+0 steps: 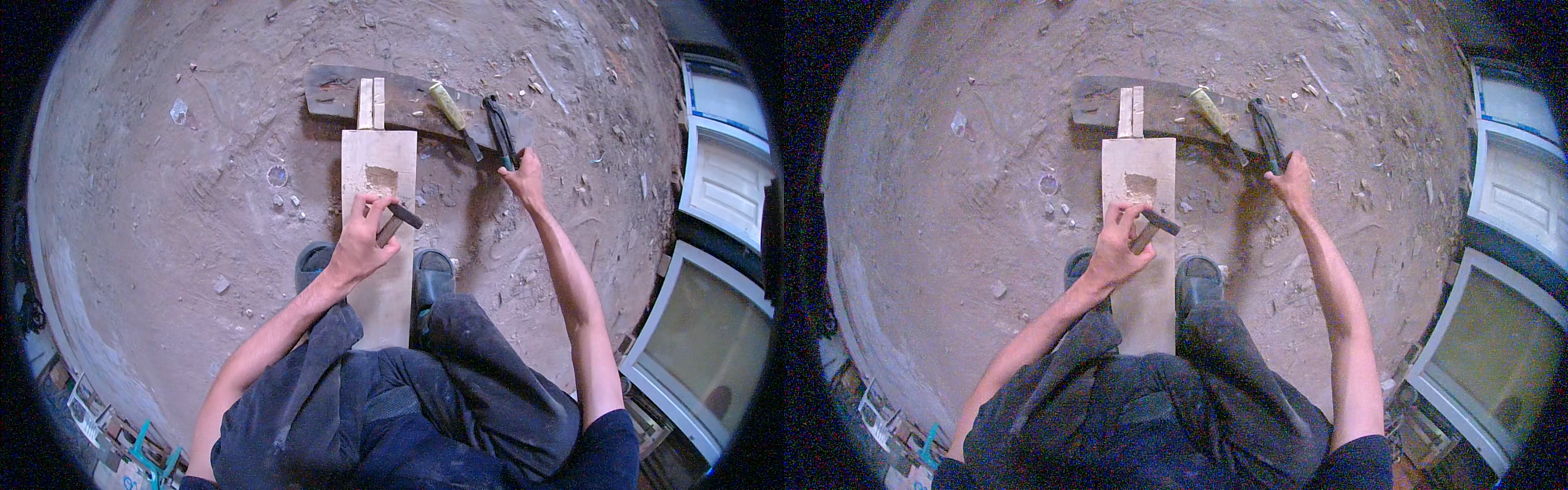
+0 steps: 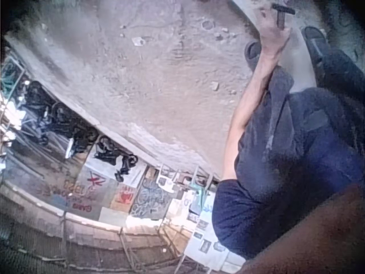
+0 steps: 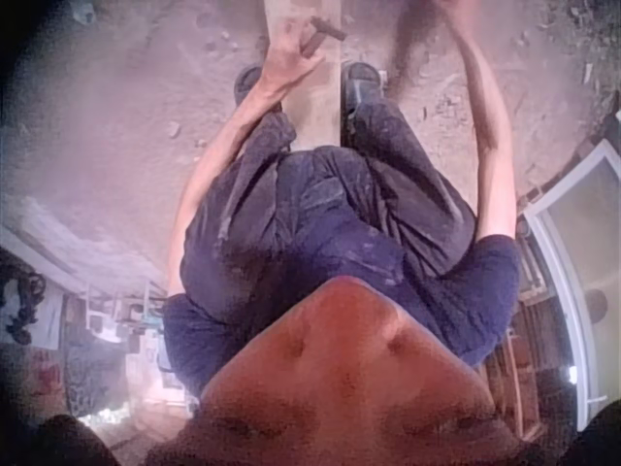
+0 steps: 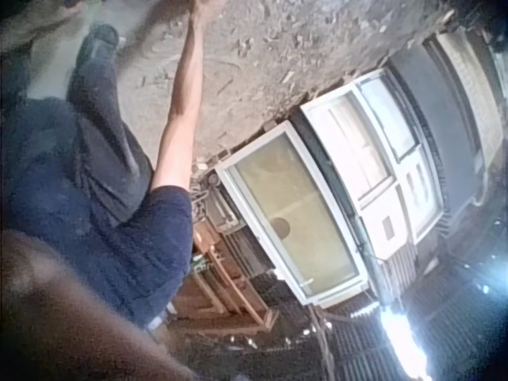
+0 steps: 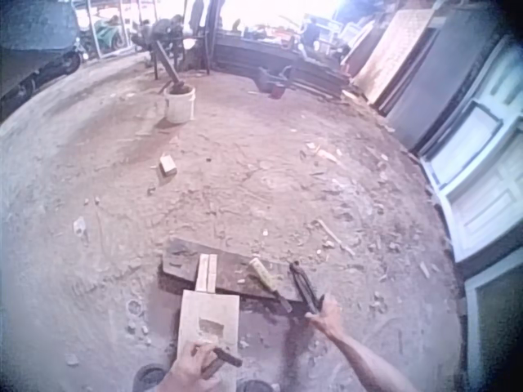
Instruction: The person uses a hammer and a chisel to carve out a section of a wooden plank while sitting on the floor.
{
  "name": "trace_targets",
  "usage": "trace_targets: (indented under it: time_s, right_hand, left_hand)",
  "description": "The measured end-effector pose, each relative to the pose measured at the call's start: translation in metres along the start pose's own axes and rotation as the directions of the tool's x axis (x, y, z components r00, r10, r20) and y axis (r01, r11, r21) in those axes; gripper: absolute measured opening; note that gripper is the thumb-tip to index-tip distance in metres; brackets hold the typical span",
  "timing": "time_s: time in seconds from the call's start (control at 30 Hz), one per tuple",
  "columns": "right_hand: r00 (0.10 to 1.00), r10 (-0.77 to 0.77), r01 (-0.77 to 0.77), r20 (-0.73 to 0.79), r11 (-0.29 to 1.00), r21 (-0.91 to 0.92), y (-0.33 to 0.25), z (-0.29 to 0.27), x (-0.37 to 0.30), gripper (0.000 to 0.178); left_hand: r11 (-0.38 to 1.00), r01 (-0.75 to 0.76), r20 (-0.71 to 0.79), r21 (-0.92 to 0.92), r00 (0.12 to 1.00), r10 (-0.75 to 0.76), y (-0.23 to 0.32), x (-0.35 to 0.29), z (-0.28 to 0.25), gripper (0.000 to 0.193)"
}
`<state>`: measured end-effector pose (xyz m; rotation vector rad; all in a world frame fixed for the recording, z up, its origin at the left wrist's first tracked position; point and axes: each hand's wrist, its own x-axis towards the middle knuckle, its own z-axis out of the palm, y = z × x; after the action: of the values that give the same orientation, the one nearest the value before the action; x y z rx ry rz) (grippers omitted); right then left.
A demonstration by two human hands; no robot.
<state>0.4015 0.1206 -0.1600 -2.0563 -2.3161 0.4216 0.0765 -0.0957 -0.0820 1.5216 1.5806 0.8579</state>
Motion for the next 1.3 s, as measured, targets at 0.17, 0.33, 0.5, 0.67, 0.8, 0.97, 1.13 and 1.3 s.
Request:
trace_targets:
  time_s: [0.17, 0.33, 0.5, 0.67, 0.8, 0.97, 1.13, 1.3]
  right_hand:
    - [0.917, 0.092, -0.235, 0.389, 0.911, 0.338, 0.001, -0.009, 0.014, 0.037]
    - [0.777, -0.126, -0.599, 0.617, 0.15, 0.786, -0.038, -0.027, -0.001, 0.031]
    - [0.634, -0.365, -0.708, 0.682, 0.082, 0.701, -0.045, -0.049, -0.026, 0.033]
    - [0.726, -0.431, -0.627, 0.536, -0.094, 0.773, -0.09, -0.084, -0.087, 0.019]
    - [0.784, -0.387, -0.495, 0.485, 0.082, 0.865, -0.127, -0.11, -0.107, 0.019]
    - [0.778, -0.375, -0.476, 0.504, 0.172, 0.863, -0.168, -0.116, -0.121, 0.027]
    - [0.765, -0.415, -0.515, 0.493, 0.067, 0.855, -0.19, -0.121, -0.123, 0.036]
    - [0.752, -0.453, -0.471, 0.48, 0.14, 0.871, -0.202, -0.131, -0.122, 0.039]
  left_hand:
    - [0.997, -0.025, -0.165, -0.073, 0.986, 0.012, 0.004, 0.005, 0.001, 0.065]
    - [0.955, -0.287, -0.313, -0.074, 0.916, 0.251, -0.003, 0.003, 0.007, 0.062]
    - [0.885, -0.459, -0.37, -0.077, 0.837, 0.402, 0.007, 0.013, 0.002, 0.056]
    - [0.827, -0.383, -0.37, -0.411, 0.899, 0.233, 0.022, 0.014, 0.005, 0.059]
    - [0.757, -0.476, -0.39, -0.448, 0.866, 0.314, 0.031, 0.03, -0.001, 0.064]
    - [0.74, -0.464, -0.405, -0.486, 0.87, 0.28, 0.038, 0.043, 0.004, 0.072]
    - [0.737, -0.429, -0.417, -0.522, 0.882, 0.218, 0.033, 0.038, 0.003, 0.072]
    - [0.676, -0.393, -0.318, -0.623, 0.917, 0.24, 0.012, 0.023, 0.0, 0.068]
